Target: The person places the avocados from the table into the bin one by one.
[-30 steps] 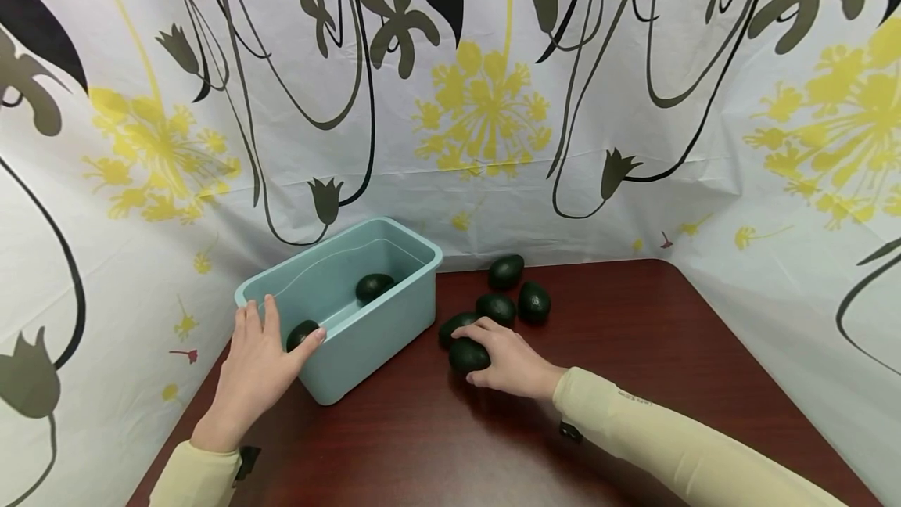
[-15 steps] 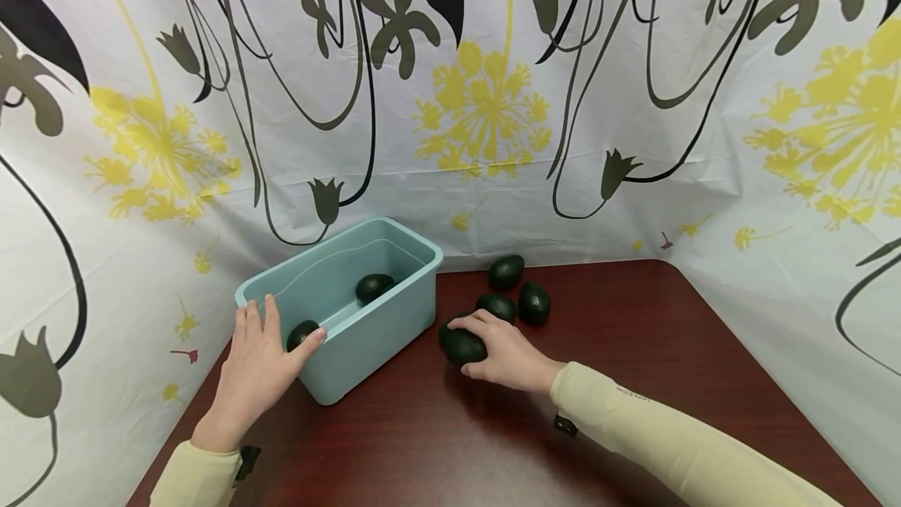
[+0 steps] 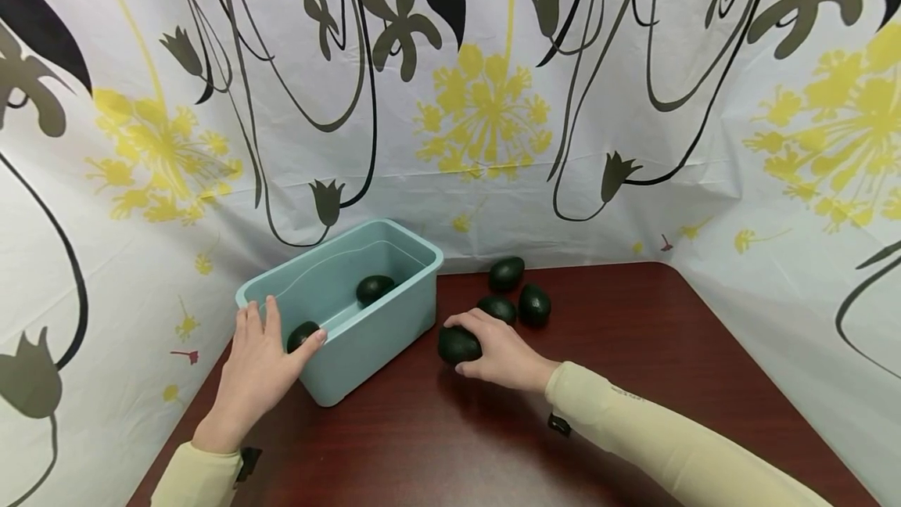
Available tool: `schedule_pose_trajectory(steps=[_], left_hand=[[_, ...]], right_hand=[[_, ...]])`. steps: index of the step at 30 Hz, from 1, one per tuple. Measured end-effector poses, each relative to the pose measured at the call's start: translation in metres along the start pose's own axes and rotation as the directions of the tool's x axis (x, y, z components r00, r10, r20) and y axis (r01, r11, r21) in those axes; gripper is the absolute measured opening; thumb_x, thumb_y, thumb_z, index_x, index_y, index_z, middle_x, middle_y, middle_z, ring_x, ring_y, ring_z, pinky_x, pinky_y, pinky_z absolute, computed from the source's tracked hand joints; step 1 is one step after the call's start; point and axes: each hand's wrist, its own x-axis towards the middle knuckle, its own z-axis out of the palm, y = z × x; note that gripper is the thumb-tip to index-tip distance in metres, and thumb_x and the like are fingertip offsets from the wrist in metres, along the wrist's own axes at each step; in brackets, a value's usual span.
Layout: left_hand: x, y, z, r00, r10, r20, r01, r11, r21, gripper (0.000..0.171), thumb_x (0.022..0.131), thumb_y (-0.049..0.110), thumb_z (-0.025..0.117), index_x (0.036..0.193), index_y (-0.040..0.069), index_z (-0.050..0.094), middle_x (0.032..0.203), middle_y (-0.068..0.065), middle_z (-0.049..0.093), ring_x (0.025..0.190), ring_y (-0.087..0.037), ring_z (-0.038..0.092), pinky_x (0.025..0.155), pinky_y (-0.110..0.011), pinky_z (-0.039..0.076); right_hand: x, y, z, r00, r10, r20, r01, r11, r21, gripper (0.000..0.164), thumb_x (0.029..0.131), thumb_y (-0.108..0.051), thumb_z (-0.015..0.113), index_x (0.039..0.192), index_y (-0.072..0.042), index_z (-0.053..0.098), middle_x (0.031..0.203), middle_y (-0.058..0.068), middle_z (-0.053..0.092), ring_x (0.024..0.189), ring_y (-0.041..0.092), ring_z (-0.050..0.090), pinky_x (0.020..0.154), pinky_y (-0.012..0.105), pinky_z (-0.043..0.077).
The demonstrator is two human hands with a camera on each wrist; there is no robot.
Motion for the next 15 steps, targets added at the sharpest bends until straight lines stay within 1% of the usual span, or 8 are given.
schedule_pose_trajectory(steps=[3, 9, 15], left_hand=[[0.0, -0.0004, 0.0007, 1.0, 0.002, 0.001, -0.002, 1.0, 0.0, 0.124, 0.084, 0.087, 0.039, 0.158, -0.006, 0.006, 0.16, -0.037, 0.004, 0.146, -0.056, 0.007, 0.099, -0.073, 0.034], [-0.0005, -0.0008, 0.0009, 1.0, 0.005, -0.006, -0.005, 1.0, 0.0, 0.124, 0.084, 0.087, 0.04, 0.158, -0.006, 0.007, 0.16, -0.037, 0.005, 0.145, -0.056, 0.009, 0.098, -0.073, 0.036], [-0.0004, -0.001, 0.0005, 1.0, 0.003, -0.008, -0.003, 1.0, -0.001, 0.123, 0.084, 0.087, 0.04, 0.158, -0.007, 0.008, 0.159, -0.037, 0.006, 0.146, -0.055, 0.008, 0.099, -0.073, 0.035]], right_hand=[[0.0006, 0.0006, 0.0022, 1.0, -0.01, 0.0, 0.01, 1.0, -0.012, 0.065, 0.079, -0.025, 0.085, 0.137, -0.025, 0.057, 0.125, -0.016, 0.052, 0.109, 0.004, 0.054, 0.088, 0.034, 0.051], [0.0033, -0.0008, 0.0019, 1.0, -0.004, 0.001, 0.004, 1.0, -0.01, 0.064, 0.079, -0.024, 0.085, 0.137, -0.027, 0.058, 0.124, -0.016, 0.051, 0.108, 0.004, 0.054, 0.089, 0.034, 0.05], [0.0063, -0.0046, -0.001, 0.999, 0.026, 0.019, -0.026, 1.0, 0.003, 0.065, 0.081, -0.026, 0.083, 0.137, -0.04, 0.054, 0.126, -0.018, 0.051, 0.109, 0.003, 0.054, 0.089, 0.033, 0.051]])
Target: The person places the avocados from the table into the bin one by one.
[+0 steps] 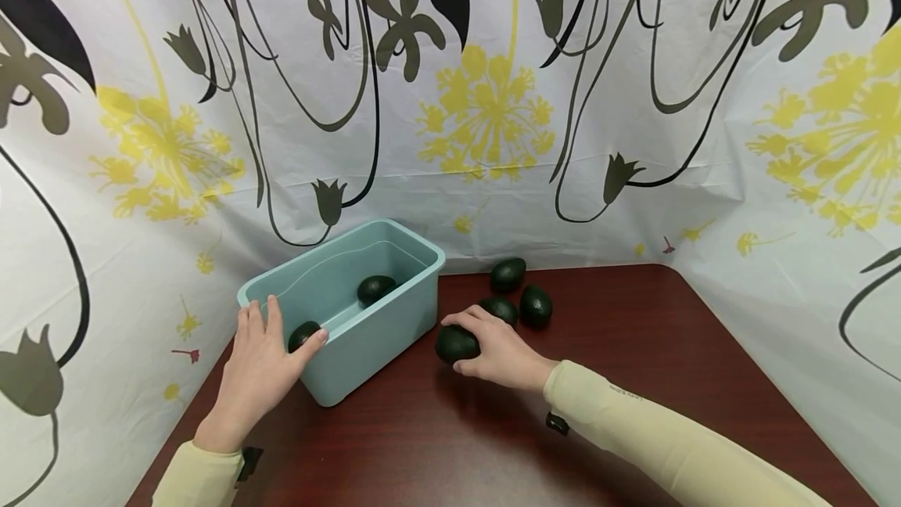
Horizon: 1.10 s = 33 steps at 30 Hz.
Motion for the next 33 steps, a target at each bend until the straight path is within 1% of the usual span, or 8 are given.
schedule_pose_trajectory(steps=[3, 9, 19, 30, 33], left_hand=[[0.0, 0.0, 0.0, 1.0, 0.0, 0.0, 0.0, 1.0, 0.002, 0.124, 0.084, 0.087, 0.04, 0.158, -0.007, 0.008, 0.159, -0.037, 0.006, 0.146, -0.055, 0.007, 0.1, -0.072, 0.034], [0.001, 0.0, 0.001, 1.0, -0.004, 0.001, 0.004, 1.0, -0.001, 0.124, 0.084, 0.087, 0.039, 0.158, -0.007, 0.008, 0.159, -0.037, 0.006, 0.146, -0.055, 0.007, 0.101, -0.072, 0.033], [0.0, -0.001, 0.0, 1.0, 0.004, -0.015, -0.004, 1.0, -0.002, 0.123, 0.084, 0.086, 0.041, 0.158, -0.008, 0.01, 0.159, -0.037, 0.008, 0.146, -0.055, 0.008, 0.102, -0.072, 0.031], [0.0, -0.001, 0.001, 1.0, 0.006, -0.019, -0.006, 1.0, -0.002, 0.123, 0.085, 0.086, 0.041, 0.158, -0.008, 0.009, 0.159, -0.038, 0.008, 0.146, -0.055, 0.007, 0.103, -0.072, 0.031], [0.001, -0.001, 0.001, 1.0, 0.006, -0.016, -0.006, 1.0, -0.003, 0.123, 0.085, 0.086, 0.041, 0.158, -0.008, 0.009, 0.159, -0.038, 0.007, 0.146, -0.055, 0.007, 0.103, -0.072, 0.03]], right_hand=[[0.001, -0.001, -0.001, 1.0, 0.007, 0.003, -0.007, 1.0, 0.004, 0.065, 0.082, -0.027, 0.083, 0.137, -0.044, 0.052, 0.128, -0.02, 0.05, 0.109, 0.003, 0.054, 0.09, 0.033, 0.051], [0.006, -0.004, -0.002, 1.0, 0.01, 0.0, -0.01, 1.0, -0.001, 0.066, 0.083, -0.028, 0.082, 0.137, -0.047, 0.05, 0.128, -0.023, 0.048, 0.106, 0.002, 0.055, 0.087, 0.032, 0.051], [0.014, -0.013, -0.008, 1.0, 0.012, -0.004, -0.012, 1.0, -0.004, 0.065, 0.083, -0.031, 0.082, 0.138, -0.048, 0.05, 0.128, -0.021, 0.049, 0.105, 0.002, 0.055, 0.087, 0.031, 0.051], [0.026, -0.023, -0.013, 1.0, 0.003, -0.021, -0.002, 0.999, 0.034, 0.066, 0.084, -0.032, 0.081, 0.139, -0.049, 0.048, 0.13, -0.022, 0.048, 0.11, 0.0, 0.054, 0.09, 0.031, 0.05], [0.03, -0.025, -0.014, 1.0, -0.01, -0.028, 0.011, 0.999, 0.045, 0.066, 0.085, -0.032, 0.081, 0.14, -0.047, 0.048, 0.129, -0.02, 0.049, 0.109, 0.001, 0.055, 0.089, 0.032, 0.051]])
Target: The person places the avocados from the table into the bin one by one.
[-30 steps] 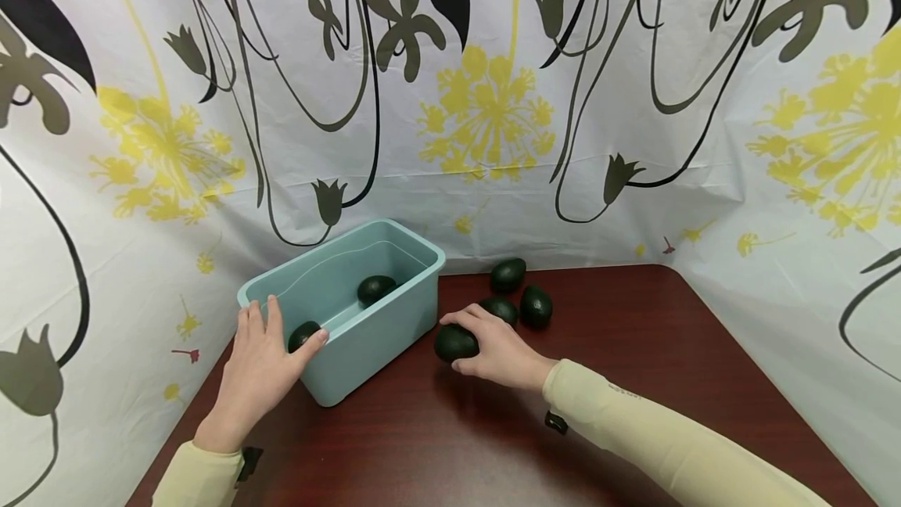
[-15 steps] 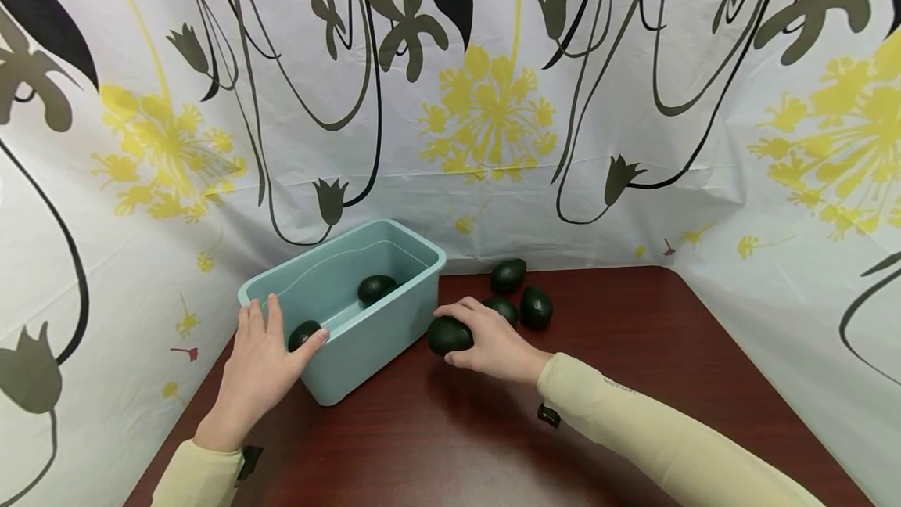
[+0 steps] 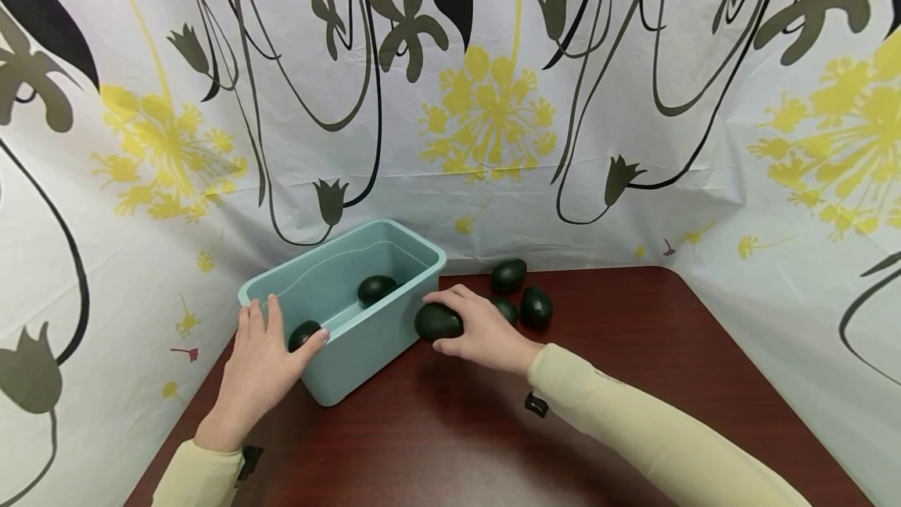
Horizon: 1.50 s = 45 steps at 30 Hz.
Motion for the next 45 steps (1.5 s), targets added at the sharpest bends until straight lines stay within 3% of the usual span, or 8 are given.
schedule_pose_trajectory(steps=[10, 17, 23, 32, 45], left_hand=[[-0.001, 0.001, 0.001, 1.0, -0.016, 0.019, 0.016, 1.0, 0.0, 0.125, 0.083, 0.088, 0.039, 0.158, -0.006, 0.006, 0.16, -0.037, 0.005, 0.146, -0.055, 0.006, 0.099, -0.074, 0.033], [-0.002, 0.0, 0.002, 1.0, -0.02, 0.022, 0.02, 1.0, -0.001, 0.126, 0.083, 0.089, 0.038, 0.158, -0.006, 0.006, 0.16, -0.036, 0.005, 0.146, -0.055, 0.007, 0.098, -0.074, 0.034], [-0.002, 0.0, 0.001, 1.0, -0.018, 0.024, 0.019, 1.0, -0.002, 0.125, 0.083, 0.089, 0.038, 0.158, -0.006, 0.006, 0.16, -0.036, 0.005, 0.146, -0.055, 0.006, 0.098, -0.074, 0.034], [-0.002, -0.001, 0.002, 1.0, -0.017, 0.016, 0.017, 1.0, -0.004, 0.125, 0.083, 0.088, 0.039, 0.158, -0.006, 0.007, 0.16, -0.036, 0.005, 0.146, -0.055, 0.006, 0.098, -0.074, 0.035], [0.001, -0.001, 0.001, 1.0, -0.009, 0.004, 0.009, 1.0, -0.004, 0.125, 0.083, 0.088, 0.039, 0.158, -0.007, 0.008, 0.16, -0.037, 0.006, 0.146, -0.055, 0.007, 0.102, -0.073, 0.031]], right_hand=[[0.009, -0.008, -0.002, 1.0, -0.01, -0.018, 0.01, 1.0, 0.026, 0.066, 0.086, -0.029, 0.082, 0.144, -0.036, 0.052, 0.131, -0.018, 0.049, 0.11, 0.002, 0.054, 0.089, 0.033, 0.051], [0.015, -0.011, -0.005, 0.999, -0.013, -0.047, 0.015, 0.999, 0.029, 0.066, 0.086, -0.034, 0.082, 0.144, -0.04, 0.051, 0.129, -0.02, 0.05, 0.11, 0.003, 0.055, 0.09, 0.035, 0.051], [0.021, -0.014, -0.006, 0.998, -0.029, -0.054, 0.032, 0.998, 0.047, 0.067, 0.086, -0.03, 0.082, 0.146, -0.029, 0.052, 0.13, -0.017, 0.051, 0.115, 0.005, 0.054, 0.093, 0.038, 0.05], [0.03, -0.018, -0.006, 0.998, -0.013, -0.053, 0.018, 0.996, 0.085, 0.063, 0.088, -0.037, 0.079, 0.141, -0.046, 0.048, 0.138, -0.021, 0.048, 0.121, 0.004, 0.051, 0.095, 0.038, 0.049], [0.038, -0.024, -0.008, 0.997, -0.026, -0.068, 0.034, 0.991, 0.126, 0.061, 0.088, -0.042, 0.077, 0.142, -0.048, 0.048, 0.14, -0.022, 0.047, 0.119, 0.004, 0.053, 0.09, 0.036, 0.052]])
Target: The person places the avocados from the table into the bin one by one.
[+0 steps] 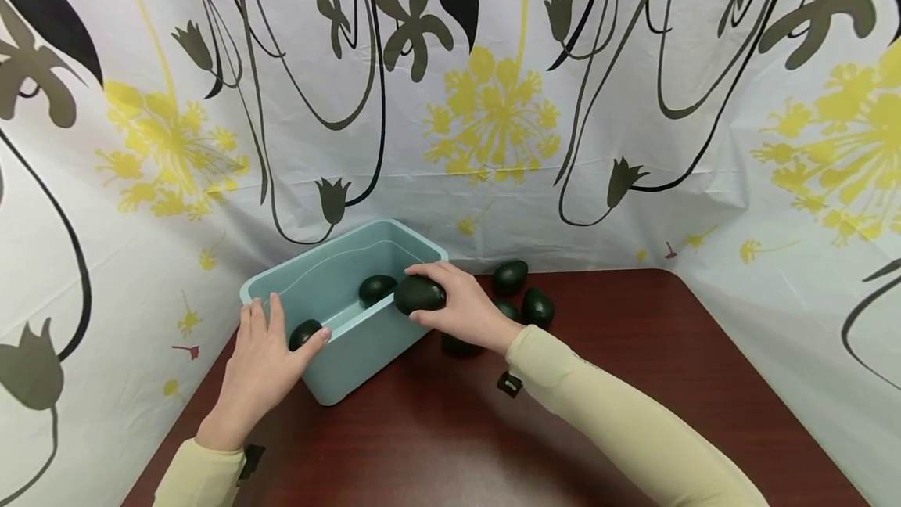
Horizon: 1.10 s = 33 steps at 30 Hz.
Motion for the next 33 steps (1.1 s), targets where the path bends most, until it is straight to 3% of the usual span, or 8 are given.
schedule_pose_trajectory(steps=[7, 22, 33], left_hand=[[0.0, 0.001, 0.0, 1.0, -0.003, 0.001, 0.003, 1.0, -0.006, 0.124, 0.083, 0.088, 0.04, 0.158, -0.006, 0.009, 0.16, -0.037, 0.006, 0.146, -0.055, 0.007, 0.101, -0.073, 0.032], [0.0, 0.0, -0.001, 1.0, -0.003, 0.001, 0.003, 1.0, -0.014, 0.123, 0.084, 0.087, 0.04, 0.159, -0.005, 0.01, 0.16, -0.037, 0.005, 0.146, -0.056, 0.006, 0.101, -0.074, 0.031], [0.0, 0.0, 0.001, 1.0, -0.006, -0.006, 0.006, 1.0, -0.006, 0.123, 0.083, 0.088, 0.04, 0.158, -0.006, 0.011, 0.159, -0.037, 0.006, 0.146, -0.056, 0.007, 0.101, -0.073, 0.032]], right_hand=[[0.008, -0.005, 0.002, 0.999, -0.032, 0.003, 0.031, 0.999, 0.021, 0.061, 0.089, -0.042, 0.076, 0.143, -0.046, 0.048, 0.144, -0.02, 0.046, 0.129, 0.006, 0.047, 0.085, 0.034, 0.054], [0.019, -0.01, 0.006, 0.999, -0.038, 0.014, 0.038, 0.999, 0.015, 0.061, 0.09, -0.04, 0.076, 0.144, -0.045, 0.048, 0.142, -0.019, 0.046, 0.119, 0.004, 0.053, 0.077, 0.028, 0.056], [0.034, -0.009, 0.013, 0.998, -0.067, -0.007, 0.067, 0.998, -0.014, 0.062, 0.089, -0.042, 0.077, 0.144, -0.042, 0.048, 0.143, -0.017, 0.048, 0.129, 0.007, 0.048, 0.095, 0.037, 0.05]])
